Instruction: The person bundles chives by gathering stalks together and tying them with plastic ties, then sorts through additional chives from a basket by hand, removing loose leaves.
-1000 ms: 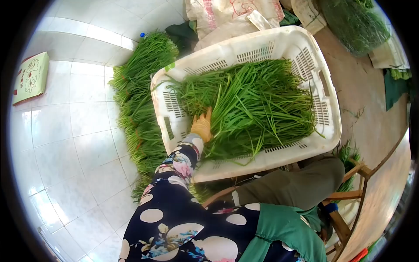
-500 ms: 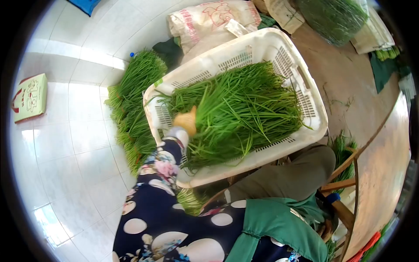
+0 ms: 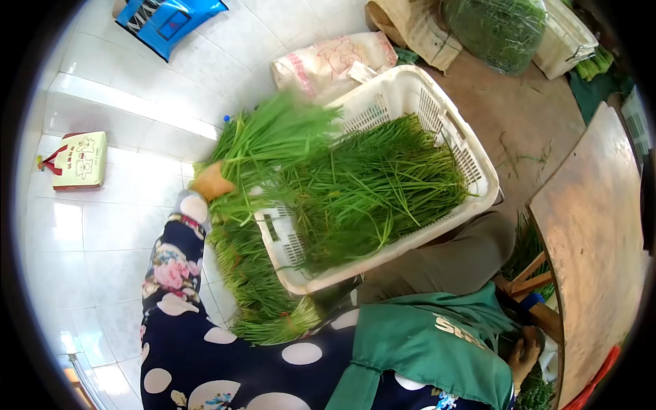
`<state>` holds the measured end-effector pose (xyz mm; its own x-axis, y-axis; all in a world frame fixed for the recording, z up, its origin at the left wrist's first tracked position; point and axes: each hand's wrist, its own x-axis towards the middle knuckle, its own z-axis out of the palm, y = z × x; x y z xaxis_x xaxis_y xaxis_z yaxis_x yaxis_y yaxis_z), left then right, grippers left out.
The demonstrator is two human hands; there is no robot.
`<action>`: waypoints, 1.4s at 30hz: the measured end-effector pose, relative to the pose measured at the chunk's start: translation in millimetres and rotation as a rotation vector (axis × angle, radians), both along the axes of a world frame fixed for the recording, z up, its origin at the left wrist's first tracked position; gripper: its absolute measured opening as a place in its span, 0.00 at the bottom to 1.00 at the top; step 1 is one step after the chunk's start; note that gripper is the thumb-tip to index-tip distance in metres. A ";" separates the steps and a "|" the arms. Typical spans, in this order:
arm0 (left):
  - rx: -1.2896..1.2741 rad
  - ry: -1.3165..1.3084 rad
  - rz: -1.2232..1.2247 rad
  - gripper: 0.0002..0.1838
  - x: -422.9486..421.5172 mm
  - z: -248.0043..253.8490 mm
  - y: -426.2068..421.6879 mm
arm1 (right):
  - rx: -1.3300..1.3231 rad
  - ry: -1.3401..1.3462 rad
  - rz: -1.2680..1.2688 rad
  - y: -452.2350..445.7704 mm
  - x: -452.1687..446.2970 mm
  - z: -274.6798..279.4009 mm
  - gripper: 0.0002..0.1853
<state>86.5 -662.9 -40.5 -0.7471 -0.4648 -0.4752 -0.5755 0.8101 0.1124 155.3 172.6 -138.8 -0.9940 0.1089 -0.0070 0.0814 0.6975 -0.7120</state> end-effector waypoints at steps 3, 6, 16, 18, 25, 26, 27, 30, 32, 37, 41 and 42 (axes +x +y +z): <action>0.573 0.175 0.253 0.27 26.8 7.4 33.0 | 0.087 -0.110 0.188 -66.5 -45.7 68.5 0.14; 1.111 0.331 0.627 0.17 40.9 31.5 120.6 | -0.444 -0.320 0.358 -119.0 -85.6 105.1 0.15; 1.381 0.412 -0.262 0.27 11.0 65.7 290.1 | -1.296 -0.794 0.840 -209.2 -162.2 113.8 0.32; 1.258 0.390 -0.462 0.31 1.0 67.5 315.7 | -1.602 -0.754 0.885 -210.0 -158.0 115.3 0.36; 1.047 0.054 -0.722 0.48 -33.5 73.3 387.0 | -1.301 -0.078 0.528 -173.4 -118.4 145.0 0.46; 0.957 0.183 -0.946 0.49 -36.7 76.3 402.0 | -1.356 -0.044 0.476 -162.4 -112.8 152.7 0.46; 0.855 0.244 -1.062 0.51 -35.4 83.2 416.9 | -1.409 -0.007 0.425 -151.3 -107.2 160.6 0.46; 0.464 0.245 -1.222 0.53 -31.8 128.8 471.5 | -1.430 0.276 0.268 -114.8 -103.3 175.7 0.43; 0.259 0.177 -1.210 0.55 -29.3 137.8 501.3 | -1.511 0.292 0.326 -93.6 -100.1 195.8 0.42; 0.350 0.388 -1.400 0.56 -35.6 134.8 560.0 | -1.406 0.405 0.343 -44.6 -66.9 259.0 0.33; 0.937 0.714 -1.639 0.55 -70.9 160.5 601.0 | -0.864 0.613 -0.040 -36.3 -44.7 338.0 0.15; 1.005 0.367 -1.712 0.56 -87.6 177.8 606.1 | -0.664 0.673 -0.035 -23.8 -50.2 349.7 0.14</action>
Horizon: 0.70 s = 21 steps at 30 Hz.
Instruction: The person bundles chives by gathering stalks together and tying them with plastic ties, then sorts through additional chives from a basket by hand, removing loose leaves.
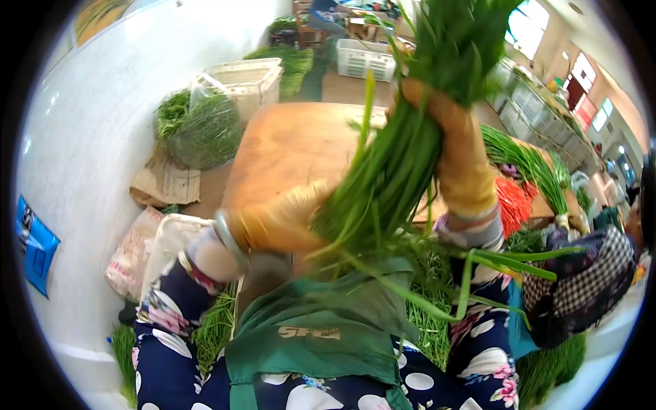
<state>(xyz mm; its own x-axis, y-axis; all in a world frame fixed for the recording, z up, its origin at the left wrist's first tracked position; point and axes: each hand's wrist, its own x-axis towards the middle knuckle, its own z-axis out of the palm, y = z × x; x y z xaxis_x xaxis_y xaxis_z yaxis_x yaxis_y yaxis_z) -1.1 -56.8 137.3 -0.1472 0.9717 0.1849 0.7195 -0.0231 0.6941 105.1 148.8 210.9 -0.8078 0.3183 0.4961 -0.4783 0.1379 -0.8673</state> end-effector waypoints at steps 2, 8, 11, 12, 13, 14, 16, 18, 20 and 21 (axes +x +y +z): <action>-0.033 -0.256 -0.234 0.54 -43.5 17.7 18.8 | 0.033 0.055 0.063 -0.7 0.4 37.2 0.11; 0.429 -0.323 -0.340 0.59 -43.1 77.2 75.2 | 0.097 0.144 -0.008 14.5 -21.1 86.2 0.11; 0.434 -0.410 -0.119 0.53 -22.8 62.5 101.9 | 0.442 0.270 -0.245 29.8 -52.3 44.8 0.17; 0.445 -0.472 -0.036 0.53 -21.1 52.6 112.4 | 0.458 0.200 -0.233 35.0 -60.0 19.5 0.19; 0.415 -0.561 -0.010 0.55 -29.1 40.5 122.8 | 0.470 0.130 -0.224 41.7 -66.0 -3.5 0.22; 0.388 -0.653 0.019 0.56 -37.2 28.4 133.2 | 0.465 0.130 -0.232 50.8 -69.0 -16.2 0.22; 0.417 -0.601 0.022 0.52 -51.0 18.8 147.3 | 0.168 -0.072 0.204 62.7 -67.6 -24.0 0.27; 0.411 -0.643 0.049 0.49 -55.1 20.4 156.4 | 0.188 -0.039 0.203 73.1 -66.7 -8.4 0.29; 0.392 -0.643 0.061 0.46 -56.0 28.0 160.2 | 0.322 0.051 0.135 73.8 -70.3 15.1 0.28; 0.382 -0.643 0.068 0.44 -56.4 31.8 162.1 | 0.308 0.053 0.121 75.7 -78.7 15.0 0.28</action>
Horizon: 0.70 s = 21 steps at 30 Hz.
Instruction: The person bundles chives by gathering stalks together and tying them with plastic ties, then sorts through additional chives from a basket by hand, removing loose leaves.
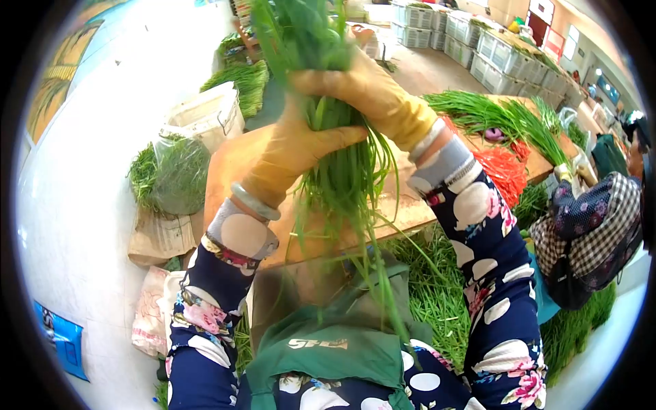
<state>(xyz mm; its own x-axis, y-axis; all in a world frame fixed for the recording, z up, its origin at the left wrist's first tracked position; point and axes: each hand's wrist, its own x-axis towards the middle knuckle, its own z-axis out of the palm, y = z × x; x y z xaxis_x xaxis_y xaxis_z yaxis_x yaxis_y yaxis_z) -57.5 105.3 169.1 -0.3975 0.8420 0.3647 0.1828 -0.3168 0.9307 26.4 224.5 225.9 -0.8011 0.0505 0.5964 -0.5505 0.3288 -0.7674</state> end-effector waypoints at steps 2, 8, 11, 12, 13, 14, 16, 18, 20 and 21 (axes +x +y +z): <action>0.047 0.007 0.024 0.40 2.4 13.9 2.2 | -0.115 0.106 0.080 -0.6 -15.8 0.6 0.25; 0.137 0.046 0.021 0.27 -16.0 5.7 3.5 | -0.211 0.006 0.030 -11.9 -30.1 0.9 0.22; 0.137 -0.048 0.049 0.24 -8.0 11.0 0.3 | -0.087 -0.016 -0.001 -9.7 -14.1 11.8 0.26; 0.137 -0.109 0.092 0.24 -5.5 12.8 0.9 | -0.004 -0.010 0.014 -7.7 -5.5 13.7 0.30; 0.165 -0.100 0.137 0.24 -14.7 7.3 3.9 | 0.094 0.019 -0.131 7.6 -11.6 2.0 0.41; 0.161 -0.098 0.129 0.24 -21.2 9.2 0.8 | 0.171 0.009 -0.210 9.0 20.8 5.2 0.50; 0.170 -0.209 0.080 0.26 -35.0 14.7 -8.7 | 0.423 0.238 -0.411 43.8 58.7 -32.5 0.47; 0.258 -0.359 0.051 0.24 -45.2 15.9 -17.7 | 0.752 0.237 -0.590 35.7 121.5 -60.3 0.44; 0.301 -0.454 0.030 0.23 -56.6 11.3 -24.3 | 0.845 -0.074 -0.635 0.4 158.3 -104.0 0.49; 0.305 -0.443 0.032 0.23 -52.8 9.5 -23.6 | 0.885 -0.184 -0.591 -15.5 168.8 -118.9 0.51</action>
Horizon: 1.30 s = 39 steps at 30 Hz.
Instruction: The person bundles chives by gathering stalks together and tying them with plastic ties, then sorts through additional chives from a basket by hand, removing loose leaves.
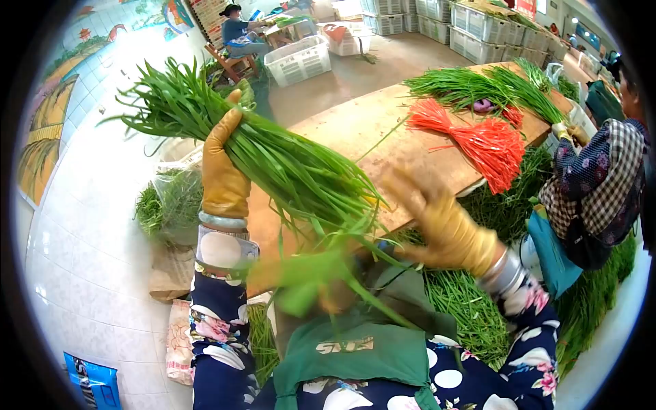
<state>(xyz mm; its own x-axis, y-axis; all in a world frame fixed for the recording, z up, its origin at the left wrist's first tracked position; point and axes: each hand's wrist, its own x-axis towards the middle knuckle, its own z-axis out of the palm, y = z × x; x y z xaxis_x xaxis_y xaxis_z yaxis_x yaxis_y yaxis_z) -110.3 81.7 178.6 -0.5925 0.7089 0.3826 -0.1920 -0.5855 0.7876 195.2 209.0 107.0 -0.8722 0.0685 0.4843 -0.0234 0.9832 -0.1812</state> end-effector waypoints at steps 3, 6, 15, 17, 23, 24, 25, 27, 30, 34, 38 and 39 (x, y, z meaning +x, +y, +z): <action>-0.016 0.010 0.037 0.21 8.6 -1.6 -0.4 | -0.069 0.070 -0.088 -42.0 -16.4 -25.1 0.49; 0.012 0.005 0.060 0.19 10.7 -5.5 3.9 | 0.122 0.331 -0.245 -60.5 -65.7 -38.4 0.36; 0.028 -0.012 0.143 0.17 -17.2 -17.1 -0.2 | 0.301 0.008 0.423 -67.8 -81.8 -77.0 0.05; -0.010 -0.047 0.181 0.18 -27.7 -25.1 -7.2 | 0.256 -0.091 0.446 -63.9 -53.0 -79.4 0.05; 0.121 -0.175 0.140 0.21 -35.8 -17.3 -26.5 | -0.354 -0.505 0.119 -45.7 92.3 -133.2 0.18; 0.201 -0.219 0.020 0.21 -44.5 -20.1 -27.6 | -0.395 -0.341 0.043 -40.5 104.4 -124.6 0.18; 0.271 -0.262 -0.112 0.21 -47.0 -21.7 -23.9 | -0.492 -0.041 0.064 -38.7 102.2 -102.9 0.18; 0.236 -0.110 -0.119 0.22 -31.2 -21.4 -14.1 | -0.376 0.111 0.035 -36.4 85.6 -60.1 0.19; 0.295 -0.102 -0.179 0.23 -5.4 -23.8 -6.4 | -0.236 0.285 -0.228 -42.4 31.7 -51.3 0.23; 0.308 -0.039 -0.175 0.26 35.7 -12.0 -12.6 | -0.422 0.327 -0.344 -43.8 -15.9 -45.3 0.26; 0.365 -0.030 -0.253 0.27 56.8 -11.8 -20.5 | -0.458 0.494 -0.229 -40.5 -41.4 -43.9 0.24; 0.353 -0.029 -0.194 0.27 62.6 -10.9 -20.2 | -0.462 0.497 -0.238 -41.2 -45.7 -49.0 0.24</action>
